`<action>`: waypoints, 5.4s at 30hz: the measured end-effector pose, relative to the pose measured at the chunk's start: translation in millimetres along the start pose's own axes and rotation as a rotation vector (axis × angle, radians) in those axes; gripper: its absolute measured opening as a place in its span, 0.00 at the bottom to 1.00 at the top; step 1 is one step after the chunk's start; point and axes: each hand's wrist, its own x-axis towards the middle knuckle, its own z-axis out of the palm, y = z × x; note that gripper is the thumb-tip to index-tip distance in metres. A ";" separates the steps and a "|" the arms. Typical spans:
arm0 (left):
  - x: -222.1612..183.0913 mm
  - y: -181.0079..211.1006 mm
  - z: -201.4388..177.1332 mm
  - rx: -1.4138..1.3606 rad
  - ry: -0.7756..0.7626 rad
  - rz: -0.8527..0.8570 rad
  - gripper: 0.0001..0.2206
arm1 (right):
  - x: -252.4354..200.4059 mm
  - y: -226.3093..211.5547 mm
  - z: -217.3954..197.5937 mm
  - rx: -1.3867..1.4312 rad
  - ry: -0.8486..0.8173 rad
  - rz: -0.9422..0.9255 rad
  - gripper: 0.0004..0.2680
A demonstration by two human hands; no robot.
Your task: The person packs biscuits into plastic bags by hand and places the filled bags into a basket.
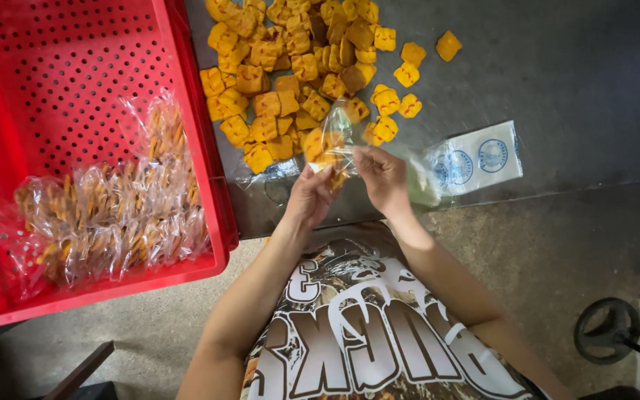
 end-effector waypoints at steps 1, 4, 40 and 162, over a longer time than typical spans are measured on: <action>-0.6 -1.4 3.4 -0.043 -0.009 -0.001 0.22 | 0.5 -1.6 -2.1 -0.048 -0.007 -0.002 0.10; -6.7 3.6 22.6 -0.095 -0.113 0.017 0.23 | 4.7 -6.6 -7.0 -0.048 -0.017 -0.075 0.09; -38.1 225.7 49.1 1.222 0.022 0.560 0.16 | 28.9 -44.0 -36.3 0.202 0.017 -0.065 0.06; -57.2 -4.7 84.7 1.936 0.526 0.578 0.22 | 157.5 123.5 -136.3 -0.815 -0.129 -0.387 0.19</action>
